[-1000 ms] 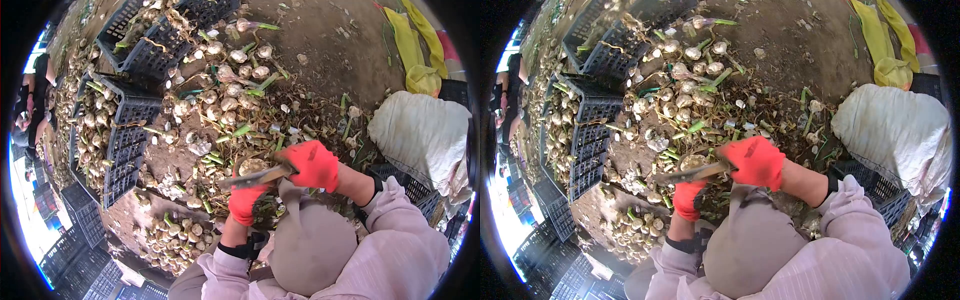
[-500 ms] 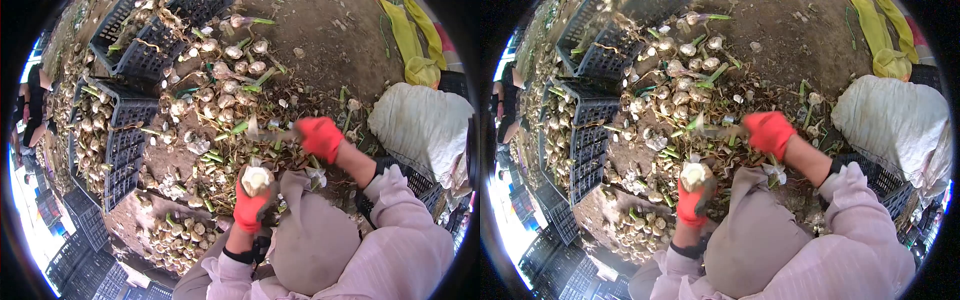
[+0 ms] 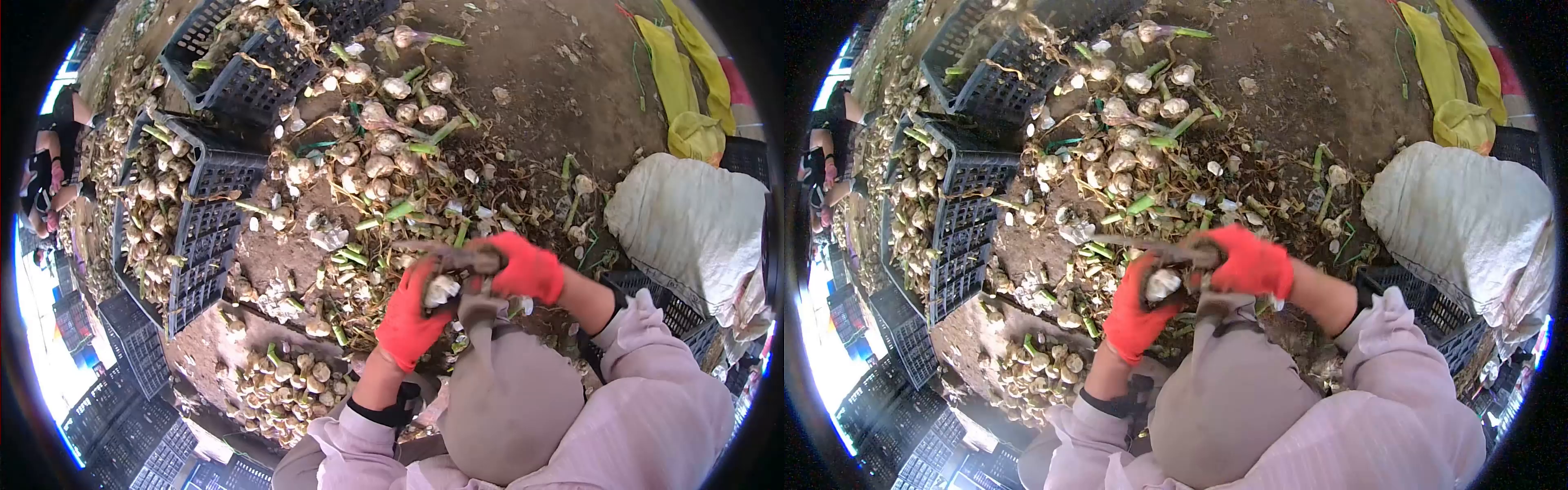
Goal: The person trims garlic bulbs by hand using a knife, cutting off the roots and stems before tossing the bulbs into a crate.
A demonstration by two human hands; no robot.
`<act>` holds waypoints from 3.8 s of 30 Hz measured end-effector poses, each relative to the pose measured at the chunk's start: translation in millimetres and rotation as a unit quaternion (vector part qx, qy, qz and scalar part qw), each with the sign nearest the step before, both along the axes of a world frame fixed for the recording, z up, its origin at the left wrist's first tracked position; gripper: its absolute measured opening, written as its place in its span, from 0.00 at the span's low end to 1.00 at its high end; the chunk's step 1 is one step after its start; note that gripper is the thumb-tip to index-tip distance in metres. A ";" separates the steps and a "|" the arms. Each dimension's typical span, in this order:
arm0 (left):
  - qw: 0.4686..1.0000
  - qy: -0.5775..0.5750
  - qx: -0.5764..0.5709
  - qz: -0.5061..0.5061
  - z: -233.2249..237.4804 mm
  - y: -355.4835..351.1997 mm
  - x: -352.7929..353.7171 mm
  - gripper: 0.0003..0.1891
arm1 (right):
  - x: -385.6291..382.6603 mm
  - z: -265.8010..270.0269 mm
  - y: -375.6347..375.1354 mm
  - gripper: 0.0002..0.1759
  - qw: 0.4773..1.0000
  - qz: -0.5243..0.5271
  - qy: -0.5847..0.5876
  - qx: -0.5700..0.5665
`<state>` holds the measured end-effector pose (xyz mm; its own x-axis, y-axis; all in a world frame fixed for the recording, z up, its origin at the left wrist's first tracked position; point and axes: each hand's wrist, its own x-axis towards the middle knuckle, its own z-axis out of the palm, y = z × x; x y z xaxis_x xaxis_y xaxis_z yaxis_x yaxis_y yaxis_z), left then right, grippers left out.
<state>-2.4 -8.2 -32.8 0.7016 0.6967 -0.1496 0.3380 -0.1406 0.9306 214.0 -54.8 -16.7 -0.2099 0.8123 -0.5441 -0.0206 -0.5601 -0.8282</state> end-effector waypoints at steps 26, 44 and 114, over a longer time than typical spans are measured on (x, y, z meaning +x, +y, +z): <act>0.619 0.719 -0.076 -0.308 18.2 57.3 -167.4 0.38 | 168.2 -164.9 -107.5 0.25 0.705 -0.311 -0.621 -0.146; 0.859 -0.134 -0.460 0.179 0.7 12.8 14.3 0.20 | -2.5 8.1 -2.6 0.22 0.977 -0.017 -0.171 0.122; 0.974 -0.075 -0.213 0.020 -19.7 -0.1 64.3 0.46 | 41.1 -38.2 -44.0 0.27 0.911 -0.377 0.162 -0.040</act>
